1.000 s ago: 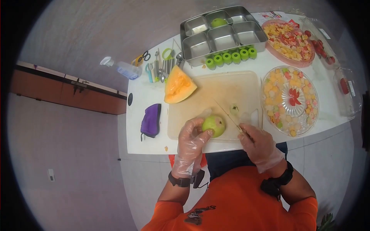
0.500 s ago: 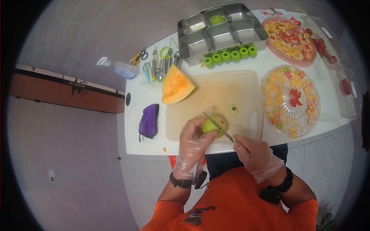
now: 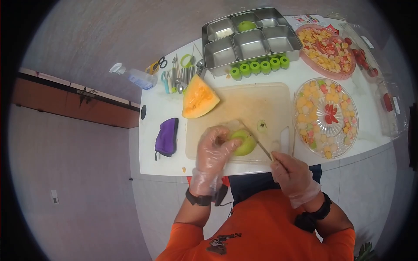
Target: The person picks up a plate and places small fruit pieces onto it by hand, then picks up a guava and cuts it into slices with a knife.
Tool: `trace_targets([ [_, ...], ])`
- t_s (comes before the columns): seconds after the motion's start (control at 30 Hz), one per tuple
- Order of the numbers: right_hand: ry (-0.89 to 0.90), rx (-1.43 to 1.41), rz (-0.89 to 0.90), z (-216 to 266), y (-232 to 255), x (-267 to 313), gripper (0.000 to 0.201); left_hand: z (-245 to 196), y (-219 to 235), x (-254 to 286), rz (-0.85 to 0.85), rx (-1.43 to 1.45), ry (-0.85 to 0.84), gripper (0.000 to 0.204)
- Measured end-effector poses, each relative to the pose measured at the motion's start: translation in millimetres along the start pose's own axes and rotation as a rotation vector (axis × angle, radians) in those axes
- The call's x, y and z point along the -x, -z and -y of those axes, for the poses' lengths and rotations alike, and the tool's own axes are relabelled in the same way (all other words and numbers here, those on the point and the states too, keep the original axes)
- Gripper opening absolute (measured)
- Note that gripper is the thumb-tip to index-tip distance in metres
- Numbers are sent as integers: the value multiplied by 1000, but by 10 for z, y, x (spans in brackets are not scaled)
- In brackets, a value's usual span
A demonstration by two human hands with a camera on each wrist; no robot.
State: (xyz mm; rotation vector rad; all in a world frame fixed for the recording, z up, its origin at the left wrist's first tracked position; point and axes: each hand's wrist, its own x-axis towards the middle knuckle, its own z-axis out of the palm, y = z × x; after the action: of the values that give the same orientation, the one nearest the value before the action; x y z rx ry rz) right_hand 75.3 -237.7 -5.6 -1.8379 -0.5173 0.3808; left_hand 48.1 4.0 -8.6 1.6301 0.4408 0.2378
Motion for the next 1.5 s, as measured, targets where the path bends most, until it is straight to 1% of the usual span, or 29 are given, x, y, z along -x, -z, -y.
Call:
trace_targets([
  [0.03, -13, -45, -51, -23, 14, 11, 23, -5, 58, -83, 36, -48, 20, 36],
  [0.07, -9, -47, -53, -23, 35, 22, 23, -25, 100, -170, 73, -97, 39, 35],
  [0.1, -19, -90, -84, -19, 57, 34, 24, -65, 114, -260, 109, -194, -45, 39],
  [0.13, -31, -133, -115, -21, 75, 49, 25, -192, 70, -355, 110, -198, -49, 39],
  [0.23, 20, -169, -168, -70, 105, 117, 26, -716, -182, -610, 393, -811, -224, 54],
  [0.27, 23, -171, -167, -66, 121, 139, 26, -793, -292, -687, 390, -814, -225, 54],
  [0.33, 24, -172, -170, -43, 160, 177, 26, -882, -507, -829, 677, -963, 23, 53],
  [0.37, 30, -174, -174, -49, 165, 200, 26, -881, -582, -905, 792, -1007, 61, 50],
  [0.4, 33, -183, -187, -63, 166, 233, 26, -907, -650, -930, 791, -1013, 54, 50],
  [0.47, 37, -195, -205, -78, 195, 272, 26, -951, -760, -960, 938, -1313, -138, 43],
  [0.5, 24, -199, -202, -77, 214, 294, 26, -911, -782, -996, 944, -1319, -143, 43],
  [0.57, 6, -205, -199, -87, 224, 330, 26, -720, -764, -1083, 1014, -1354, -301, 38],
  [0.7, 5, -226, -186, -109, 219, 313, 27, -603, -690, -1238, 1070, -1310, -384, 34],
  [0.77, 3, -230, -172, -105, 194, 301, 27, -625, -531, -1262, 956, -1113, -498, 29],
  [0.8, 1, -230, -172, -101, 181, 291, 26, -672, -404, -1228, 943, -1110, -488, 29],
  [0.87, 1, -230, -149, -98, 145, 257, 26, -870, -71, -1062, 650, -952, -593, 21],
  [0.93, 26, -208, -119, -109, 78, 217, 26, -1056, 341, -703, 434, -872, -514, 15],
  [0.97, 24, -220, -75, -76, 53, 189, 26, -1016, 586, -506, 405, -882, -479, 15],
  [1.03, -73, -180, -61, 29, 17, 131, 28, -851, 1058, 24, 213, -498, -249, 16],
  [1.07, -177, -338, -27, -21, -25, 142, 30, -715, 1211, 307, 146, -511, -197, 16],
  [1.13, -297, -381, 29, 103, -61, 96, 32, -403, 1492, 800, -152, -87, 125, 18],
  [1.17, -303, -380, 85, 120, -109, 72, 32, -152, 1666, 1009, -201, 23, 256, 17],
  [1.23, -290, -458, 9, 151, -174, 77, 36, 473, 1974, 1368, -297, -70, 493, 15],
  [1.27, -292, -452, 30, 153, -183, 81, 36, 760, 2058, 1526, -337, -122, 590, 13],
  [1.3, -267, -451, 36, 147, -180, 82, 38, 1003, 2125, 1611, -348, -114, 593, 13],
  [1.37, -232, -421, 18, 199, -220, 69, 41, 1441, 2280, 1675, -400, -254, 876, 24],
  [1.4, -227, -420, 23, 214, -224, 65, 41, 1701, 2353, 1689, -404, -251, 873, 24],
  [1.47, -182, -389, -19, 238, -226, 58, 41, 2236, 2512, 1671, -409, -492, 852, 38],
  [1.5, -178, -386, -19, 242, -230, 66, 41, 2483, 2606, 1662, -411, -487, 850, 38],
])
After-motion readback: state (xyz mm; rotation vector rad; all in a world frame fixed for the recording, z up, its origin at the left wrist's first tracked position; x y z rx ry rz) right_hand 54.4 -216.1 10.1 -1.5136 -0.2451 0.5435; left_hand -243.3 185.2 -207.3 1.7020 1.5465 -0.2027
